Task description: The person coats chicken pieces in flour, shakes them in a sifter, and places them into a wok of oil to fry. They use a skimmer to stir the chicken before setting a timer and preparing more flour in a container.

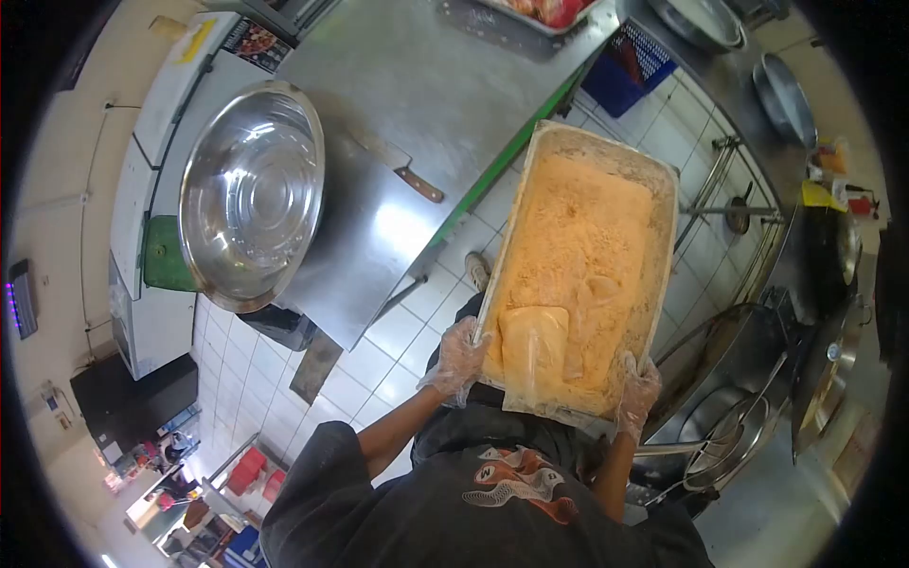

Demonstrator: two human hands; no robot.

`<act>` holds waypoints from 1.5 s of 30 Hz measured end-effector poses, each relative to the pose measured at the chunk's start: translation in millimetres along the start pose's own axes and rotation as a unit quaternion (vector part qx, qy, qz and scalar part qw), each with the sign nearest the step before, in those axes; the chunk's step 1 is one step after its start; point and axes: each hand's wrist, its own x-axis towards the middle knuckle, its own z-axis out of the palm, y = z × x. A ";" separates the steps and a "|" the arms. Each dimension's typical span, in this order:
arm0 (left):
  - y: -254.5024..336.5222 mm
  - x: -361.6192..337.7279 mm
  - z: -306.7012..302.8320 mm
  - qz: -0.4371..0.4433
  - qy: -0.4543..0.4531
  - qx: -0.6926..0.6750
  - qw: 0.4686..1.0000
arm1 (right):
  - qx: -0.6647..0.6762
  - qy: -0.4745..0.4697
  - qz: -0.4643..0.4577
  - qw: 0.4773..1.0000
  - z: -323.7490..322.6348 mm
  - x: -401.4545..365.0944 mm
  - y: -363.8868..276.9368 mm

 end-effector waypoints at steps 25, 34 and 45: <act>76.3 240.7 -46.2 -0.010 0.406 -0.136 0.904 | -0.038 -0.353 -0.260 0.898 302.3 277.4 -287.1; 74.6 339.9 -36.9 -0.047 0.512 -0.144 0.846 | -0.168 -0.373 -0.373 0.833 421.8 373.2 -359.0; 270.4 314.8 -54.5 0.063 0.447 0.028 0.892 | 0.393 -0.638 0.082 0.657 290.5 328.5 -422.3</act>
